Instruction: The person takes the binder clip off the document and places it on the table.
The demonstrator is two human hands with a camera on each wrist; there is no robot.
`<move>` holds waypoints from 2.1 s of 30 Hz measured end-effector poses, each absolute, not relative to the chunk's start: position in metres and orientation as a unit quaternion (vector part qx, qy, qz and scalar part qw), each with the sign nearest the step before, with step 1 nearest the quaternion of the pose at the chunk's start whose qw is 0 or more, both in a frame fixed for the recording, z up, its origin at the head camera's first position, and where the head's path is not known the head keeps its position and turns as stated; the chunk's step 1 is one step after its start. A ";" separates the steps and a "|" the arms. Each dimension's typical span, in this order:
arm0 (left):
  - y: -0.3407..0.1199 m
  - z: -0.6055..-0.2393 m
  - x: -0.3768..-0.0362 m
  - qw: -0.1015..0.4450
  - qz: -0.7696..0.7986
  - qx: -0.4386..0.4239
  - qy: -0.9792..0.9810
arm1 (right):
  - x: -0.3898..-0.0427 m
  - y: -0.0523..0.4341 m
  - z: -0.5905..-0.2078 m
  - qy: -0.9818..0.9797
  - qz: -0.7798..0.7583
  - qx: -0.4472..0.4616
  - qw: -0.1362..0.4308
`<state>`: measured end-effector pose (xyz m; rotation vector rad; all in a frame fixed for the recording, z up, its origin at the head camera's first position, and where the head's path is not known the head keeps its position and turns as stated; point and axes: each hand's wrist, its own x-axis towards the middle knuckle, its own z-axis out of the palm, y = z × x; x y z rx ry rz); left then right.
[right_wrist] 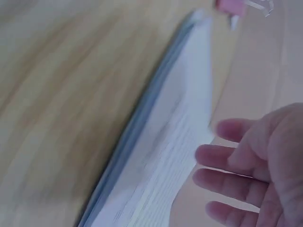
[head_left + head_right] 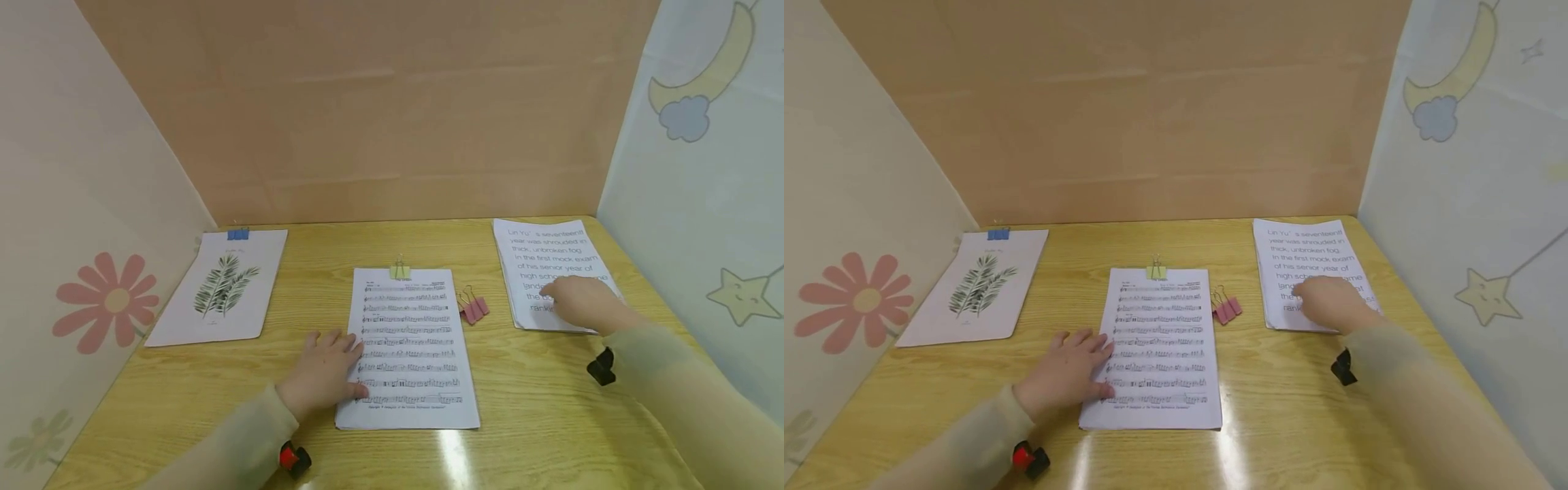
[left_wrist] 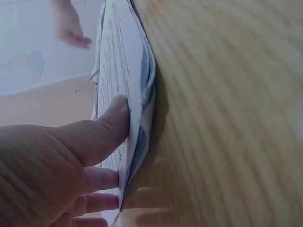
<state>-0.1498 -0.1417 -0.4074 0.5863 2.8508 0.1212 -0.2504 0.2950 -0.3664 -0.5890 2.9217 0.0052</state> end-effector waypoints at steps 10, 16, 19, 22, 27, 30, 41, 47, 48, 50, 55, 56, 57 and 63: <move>-0.137 -0.412 -0.145 0.105 0.061 0.233 0.965 | -0.284 0.193 -0.359 0.961 -0.180 -0.183 0.106; -0.134 -0.414 -0.144 0.106 0.052 0.241 0.963 | -0.308 0.161 -0.371 0.958 -0.152 -0.184 0.161; -0.132 -0.415 -0.144 0.105 0.045 0.244 0.963 | -0.318 0.154 -0.375 0.956 -0.139 -0.182 0.186; -0.131 -0.415 -0.145 0.106 0.043 0.244 0.963 | -0.323 0.148 -0.375 0.951 -0.147 -0.174 0.207; -0.131 -0.415 -0.145 0.105 0.037 0.243 0.964 | -0.330 0.142 -0.380 0.952 -0.130 -0.180 0.209; -0.132 -0.414 -0.144 0.105 0.035 0.242 0.964 | -0.332 0.139 -0.383 0.958 -0.095 -0.187 0.197; -0.132 -0.412 -0.144 0.104 0.033 0.245 0.963 | -0.337 0.131 -0.382 0.966 -0.054 -0.168 0.188; -0.132 -0.411 -0.144 0.103 0.035 0.247 0.963 | -0.340 0.134 -0.384 0.962 -0.077 -0.168 0.201; -0.131 -0.410 -0.144 0.102 0.036 0.248 0.963 | -0.340 0.135 -0.384 0.960 -0.090 -0.169 0.203; -0.131 -0.410 -0.144 0.102 0.036 0.248 0.963 | -0.343 0.137 -0.386 0.958 -0.115 -0.169 0.200; -0.130 -0.409 -0.144 0.110 0.042 0.241 0.963 | -0.350 0.144 -0.391 0.955 -0.167 -0.174 0.173; -0.130 -0.408 -0.144 0.112 0.043 0.240 0.963 | -0.351 0.144 -0.391 0.953 -0.179 -0.173 0.172; -0.131 -0.408 -0.144 0.114 0.046 0.239 0.963 | -0.351 0.145 -0.391 0.951 -0.189 -0.172 0.172; -0.133 -0.407 -0.150 0.092 0.044 0.264 0.959 | -0.341 0.147 -0.380 0.942 -0.251 -0.158 0.157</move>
